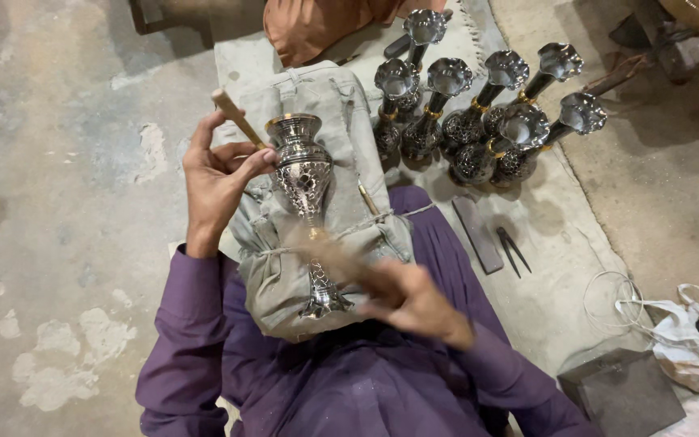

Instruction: The person sits on the floor with an ornate silver vase resting on a cloth cushion and uses a small punch held in one hand, striking it with a wooden mallet to chase decorative patterns into the vase surface, repositioning the punch around the body of the vase as they work.

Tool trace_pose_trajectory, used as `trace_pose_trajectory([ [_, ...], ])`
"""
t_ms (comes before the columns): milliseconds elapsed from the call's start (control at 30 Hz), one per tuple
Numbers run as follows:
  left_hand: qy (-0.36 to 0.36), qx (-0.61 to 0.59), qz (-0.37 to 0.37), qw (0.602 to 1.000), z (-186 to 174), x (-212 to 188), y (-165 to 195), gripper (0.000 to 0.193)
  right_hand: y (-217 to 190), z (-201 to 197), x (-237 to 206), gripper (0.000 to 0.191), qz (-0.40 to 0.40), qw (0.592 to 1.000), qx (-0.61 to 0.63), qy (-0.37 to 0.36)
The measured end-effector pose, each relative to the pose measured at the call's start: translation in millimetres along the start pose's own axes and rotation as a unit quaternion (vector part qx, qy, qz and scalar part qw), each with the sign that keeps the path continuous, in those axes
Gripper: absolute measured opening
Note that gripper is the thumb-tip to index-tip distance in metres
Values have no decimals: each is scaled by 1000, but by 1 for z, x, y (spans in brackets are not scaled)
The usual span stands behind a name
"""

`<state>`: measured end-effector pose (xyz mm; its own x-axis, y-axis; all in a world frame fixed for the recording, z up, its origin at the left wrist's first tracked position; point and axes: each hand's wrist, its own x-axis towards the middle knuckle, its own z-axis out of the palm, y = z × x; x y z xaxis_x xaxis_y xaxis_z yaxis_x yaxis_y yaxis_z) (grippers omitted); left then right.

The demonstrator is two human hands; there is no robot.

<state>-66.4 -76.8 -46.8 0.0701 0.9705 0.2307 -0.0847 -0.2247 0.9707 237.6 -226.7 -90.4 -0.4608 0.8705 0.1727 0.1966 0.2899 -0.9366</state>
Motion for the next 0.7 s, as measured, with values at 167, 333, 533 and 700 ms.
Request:
trace_pose_trajectory([
  [167, -33, -5, -25, 999, -2, 10, -2, 62, -19, 21, 5, 37, -150, 945, -273, -94],
  [333, -98, 72, -10, 993, -2, 21, -2, 62, -31, 27, 15, 23, -272, 876, -383, -107],
  [533, -197, 152, 81, 965, 10, 41, -2, 61, -51, 26, 22, 18, -291, 825, -457, -161],
  [700, -238, 165, 62, 955, 14, 49, 0, 62, -39, -5, 29, 39, -172, 912, -306, -214],
])
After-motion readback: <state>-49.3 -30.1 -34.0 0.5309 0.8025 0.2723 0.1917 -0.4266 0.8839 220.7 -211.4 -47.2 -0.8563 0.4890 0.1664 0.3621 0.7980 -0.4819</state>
